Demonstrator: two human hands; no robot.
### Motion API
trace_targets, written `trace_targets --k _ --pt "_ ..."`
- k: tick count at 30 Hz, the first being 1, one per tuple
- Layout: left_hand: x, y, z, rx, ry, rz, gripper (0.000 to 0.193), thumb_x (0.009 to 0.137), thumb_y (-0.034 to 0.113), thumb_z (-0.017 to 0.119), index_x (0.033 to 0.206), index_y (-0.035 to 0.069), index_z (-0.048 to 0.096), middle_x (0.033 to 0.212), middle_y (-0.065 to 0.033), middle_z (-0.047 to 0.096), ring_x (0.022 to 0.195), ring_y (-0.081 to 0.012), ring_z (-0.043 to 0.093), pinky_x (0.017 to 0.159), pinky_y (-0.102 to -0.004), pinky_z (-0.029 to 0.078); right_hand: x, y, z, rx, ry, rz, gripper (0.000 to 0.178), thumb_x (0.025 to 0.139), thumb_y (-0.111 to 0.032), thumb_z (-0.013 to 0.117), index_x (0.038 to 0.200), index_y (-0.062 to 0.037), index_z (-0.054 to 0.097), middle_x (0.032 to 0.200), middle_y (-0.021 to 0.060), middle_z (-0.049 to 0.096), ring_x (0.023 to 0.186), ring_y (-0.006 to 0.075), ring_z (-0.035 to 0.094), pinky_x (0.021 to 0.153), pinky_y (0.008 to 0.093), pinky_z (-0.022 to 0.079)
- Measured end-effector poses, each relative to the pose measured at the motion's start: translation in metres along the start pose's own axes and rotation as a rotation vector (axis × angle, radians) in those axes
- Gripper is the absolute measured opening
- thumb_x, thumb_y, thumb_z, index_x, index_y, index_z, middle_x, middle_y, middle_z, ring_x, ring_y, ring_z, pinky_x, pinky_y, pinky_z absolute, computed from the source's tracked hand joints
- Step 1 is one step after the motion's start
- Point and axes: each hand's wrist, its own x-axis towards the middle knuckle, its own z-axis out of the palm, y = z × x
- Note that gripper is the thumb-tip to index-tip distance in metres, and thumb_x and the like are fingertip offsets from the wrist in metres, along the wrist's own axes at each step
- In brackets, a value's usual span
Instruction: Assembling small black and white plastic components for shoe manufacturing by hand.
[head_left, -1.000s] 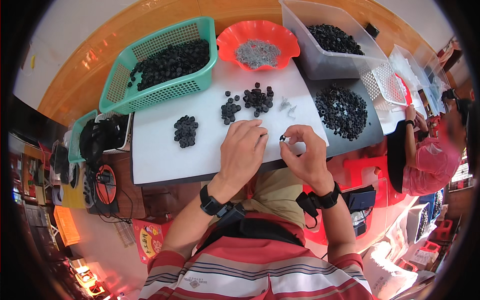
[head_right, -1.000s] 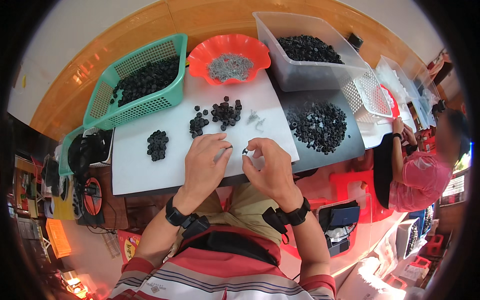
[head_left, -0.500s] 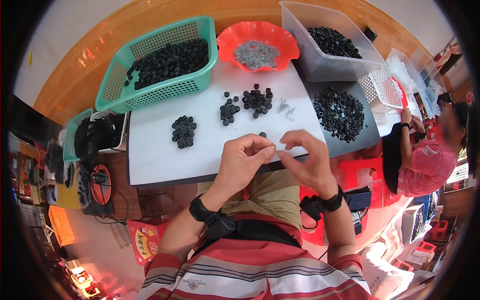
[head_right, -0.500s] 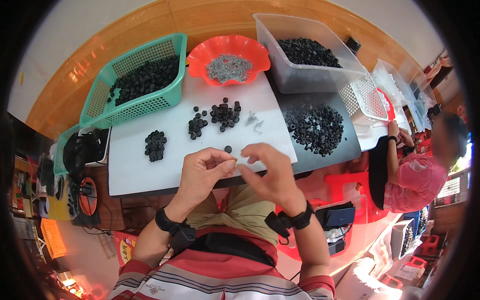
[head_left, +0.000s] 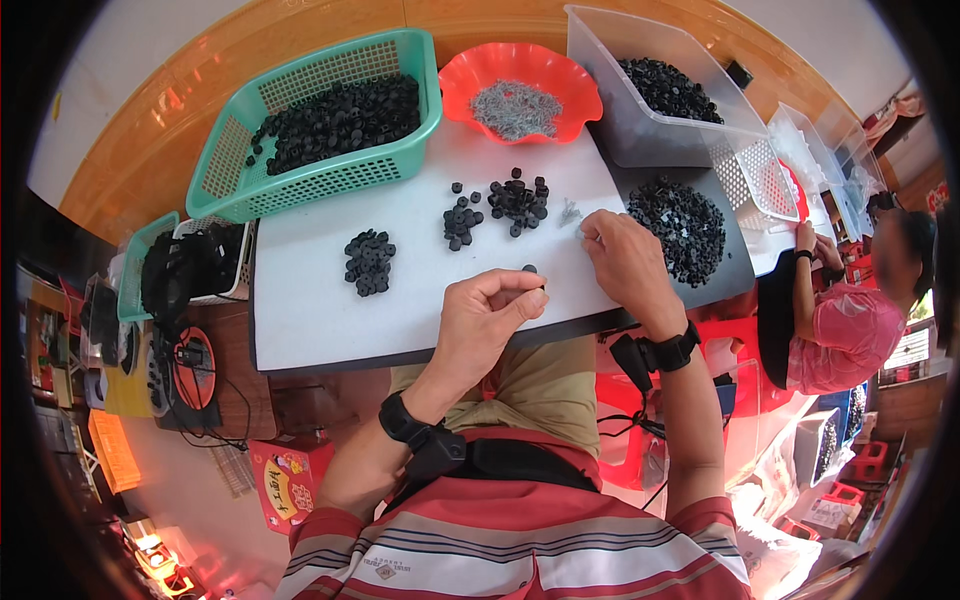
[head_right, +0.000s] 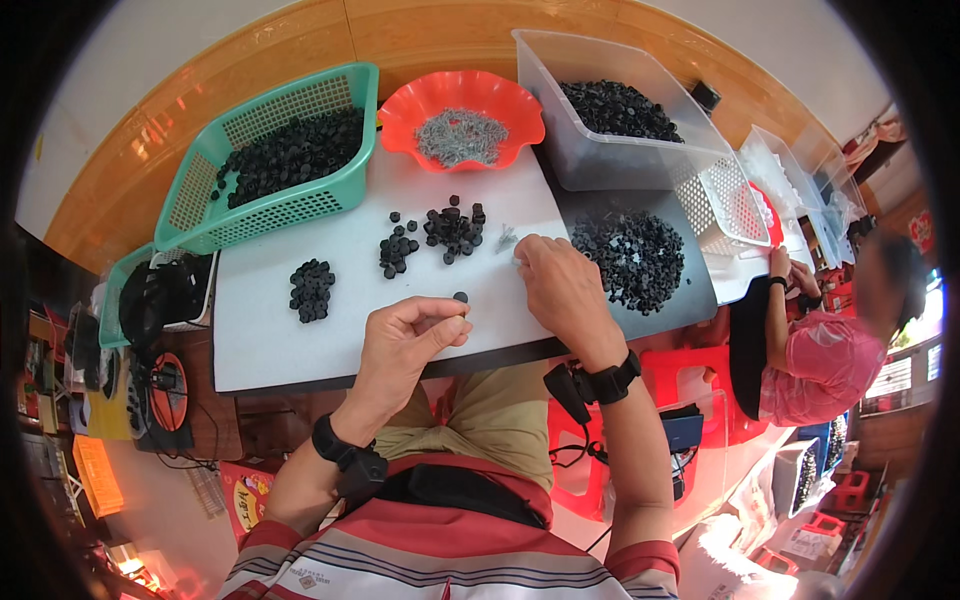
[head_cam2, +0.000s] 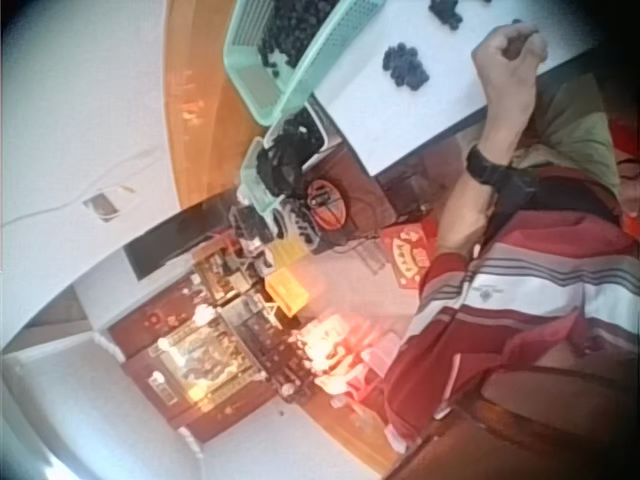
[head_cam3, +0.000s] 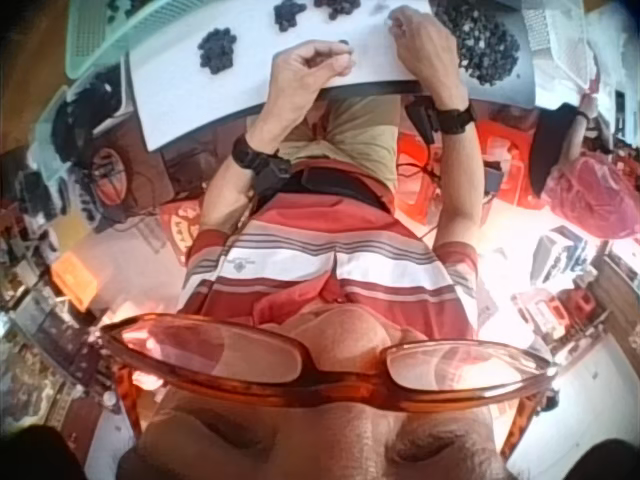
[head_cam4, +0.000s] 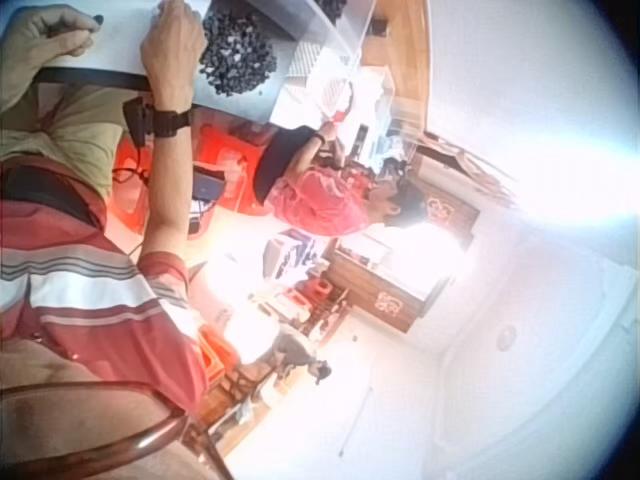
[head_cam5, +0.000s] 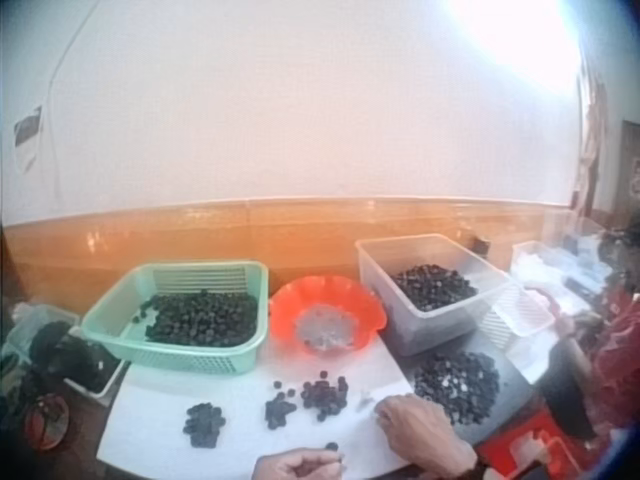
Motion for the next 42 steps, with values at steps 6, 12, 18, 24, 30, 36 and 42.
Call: trace_targets --k 6,12,18,24,30,36,42 --pt "-0.001 -0.001 -0.002 -0.077 0.016 -0.006 0.023 0.094 0.005 0.073 0.115 -0.005 0.07 0.096 -0.0078 0.073 0.085 -0.0127 0.068 0.081 -0.0257 0.056 -0.009 -0.009 -0.009 0.205 -0.04 0.097 0.012 0.092 -0.006 0.062 0.102 -0.0022 0.058 0.094 0.0163 0.068 0.09 0.0355 0.065 0.079 0.0442 0.051" --pt "-0.001 0.001 0.003 0.114 0.026 0.026 0.024 0.092 0.001 0.073 0.115 -0.004 0.069 0.099 -0.0072 0.072 0.087 -0.0115 0.067 0.084 -0.0254 0.056 -0.031 -0.031 -0.017 0.681 -0.042 0.105 0.011 0.096 0.0 0.06 0.103 -0.0002 0.052 0.089 0.0132 0.065 0.084 0.0267 0.066 0.079 0.0355 0.052" --pt "-0.004 0.001 0.017 0.287 0.104 0.218 0.036 0.087 -0.007 0.073 0.12 -0.003 0.059 0.107 -0.0116 0.073 0.091 -0.0131 0.069 0.088 -0.0277 0.058 -0.042 -0.042 -0.021 0.831 -0.052 0.075 0.012 0.097 0.002 0.06 0.103 -0.0005 0.051 0.087 0.0101 0.064 0.078 0.0212 0.062 0.076 0.0329 0.051" --pt "-0.006 0.0 0.021 0.404 0.068 0.306 0.034 0.087 -0.006 0.074 0.119 -0.004 0.061 0.109 -0.0136 0.073 0.093 -0.0141 0.07 0.086 -0.0284 0.06 -0.048 -0.045 -0.029 0.717 -0.101 0.086 0.013 0.097 0.002 0.061 0.103 -0.0006 0.05 0.085 0.0124 0.064 0.075 0.0231 0.062 0.073 0.0335 0.051" --pt "-0.005 0.002 0.009 -0.119 0.05 -0.04 0.021 0.093 0.001 0.071 0.114 -0.003 0.07 0.11 -0.0107 0.073 0.095 -0.0141 0.071 0.087 -0.0267 0.06 -0.052 -0.051 -0.023 0.825 -0.008 0.064 0.015 0.095 0.004 0.062 0.103 0.0006 0.05 0.087 0.0128 0.064 0.076 0.0235 0.064 0.071 0.0336 0.052" --pt "-0.008 0.002 0.01 -0.57 0.036 -0.209 0.02 0.097 0.007 0.069 0.115 -0.001 0.07 0.108 -0.0091 0.071 0.096 -0.0142 0.07 0.088 -0.0267 0.06 -0.053 -0.062 -0.011 0.822 0.095 0.012 0.016 0.094 0.006 0.063 0.102 0.001 0.049 0.09 0.0134 0.066 0.08 0.0246 0.067 0.072 0.0344 0.053" --pt "-0.009 0.0 0.011 -0.695 0.024 -0.264 0.019 0.098 0.008 0.068 0.115 0.001 0.068 0.11 -0.0086 0.071 0.096 -0.0133 0.068 0.09 -0.0269 0.058 -0.054 -0.065 -0.001 0.797 0.143 0.031 0.018 0.092 0.005 0.065 0.101 -0.0004 0.05 0.089 0.0155 0.065 0.08 0.0313 0.067 0.072 0.0367 0.052"
